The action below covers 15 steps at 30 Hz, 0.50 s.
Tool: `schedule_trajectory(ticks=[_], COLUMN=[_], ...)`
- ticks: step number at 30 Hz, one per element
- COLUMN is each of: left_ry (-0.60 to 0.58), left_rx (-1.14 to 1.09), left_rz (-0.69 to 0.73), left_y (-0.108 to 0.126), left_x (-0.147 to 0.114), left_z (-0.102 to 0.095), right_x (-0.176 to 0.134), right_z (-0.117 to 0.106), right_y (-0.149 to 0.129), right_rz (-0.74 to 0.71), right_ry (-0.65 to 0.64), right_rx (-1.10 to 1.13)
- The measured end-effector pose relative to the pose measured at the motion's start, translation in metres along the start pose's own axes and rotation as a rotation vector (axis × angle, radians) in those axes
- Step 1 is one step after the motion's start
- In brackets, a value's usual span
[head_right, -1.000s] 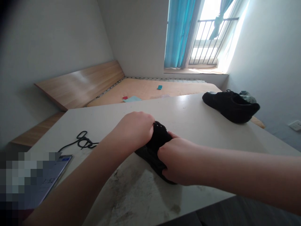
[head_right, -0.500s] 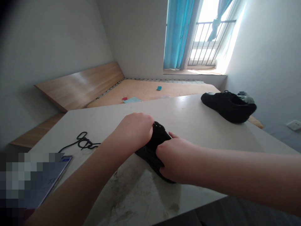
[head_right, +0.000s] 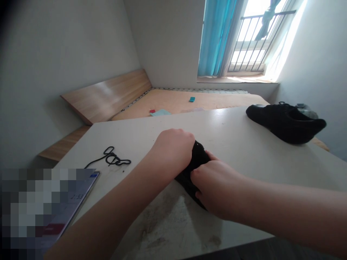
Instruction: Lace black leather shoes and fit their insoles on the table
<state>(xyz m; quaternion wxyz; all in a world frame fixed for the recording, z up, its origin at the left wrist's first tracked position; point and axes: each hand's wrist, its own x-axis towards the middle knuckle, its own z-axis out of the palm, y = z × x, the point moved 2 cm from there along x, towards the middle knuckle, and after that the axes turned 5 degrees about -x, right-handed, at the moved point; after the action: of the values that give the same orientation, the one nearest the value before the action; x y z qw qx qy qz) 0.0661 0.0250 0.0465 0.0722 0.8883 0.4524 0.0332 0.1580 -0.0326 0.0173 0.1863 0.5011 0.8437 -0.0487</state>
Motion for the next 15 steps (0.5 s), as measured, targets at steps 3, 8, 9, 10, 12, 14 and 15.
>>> schedule_trajectory(ticks=[3,8,9,10,12,14,15], left_ry=[0.006,0.004,0.003,0.002,-0.004,-0.014,-0.02], left_rx=[-0.005,-0.001,0.001,0.003,0.007,0.01,0.012], left_rz=[0.008,0.004,0.003,0.003,0.003,0.0,-0.003], left_y=[0.0011,0.0015,0.0013,0.0009,0.0,-0.0008,-0.0011], left_x=[0.0002,0.001,0.0012,0.0013,0.0015,0.0016,0.0016], left_z=[0.0012,0.002,0.0019,0.0018,0.0011,-0.0002,-0.001], right_x=[-0.0006,-0.0021,-0.0023,-0.0026,-0.0035,-0.0044,-0.0046], right_z=[-0.0007,-0.0018,-0.0018,-0.0017,-0.0016,-0.0024,-0.0031], right_y=[-0.0025,-0.0032,-0.0032,-0.003,-0.0016,0.0021,0.0049], right_rz=[-0.011,0.027,0.028,0.025,0.026,0.036,0.035], right_ry=[0.017,0.01,0.015,0.023,0.044,0.062,0.053], right_rx=[0.01,0.047,0.054,0.061,0.078,0.114,0.143])
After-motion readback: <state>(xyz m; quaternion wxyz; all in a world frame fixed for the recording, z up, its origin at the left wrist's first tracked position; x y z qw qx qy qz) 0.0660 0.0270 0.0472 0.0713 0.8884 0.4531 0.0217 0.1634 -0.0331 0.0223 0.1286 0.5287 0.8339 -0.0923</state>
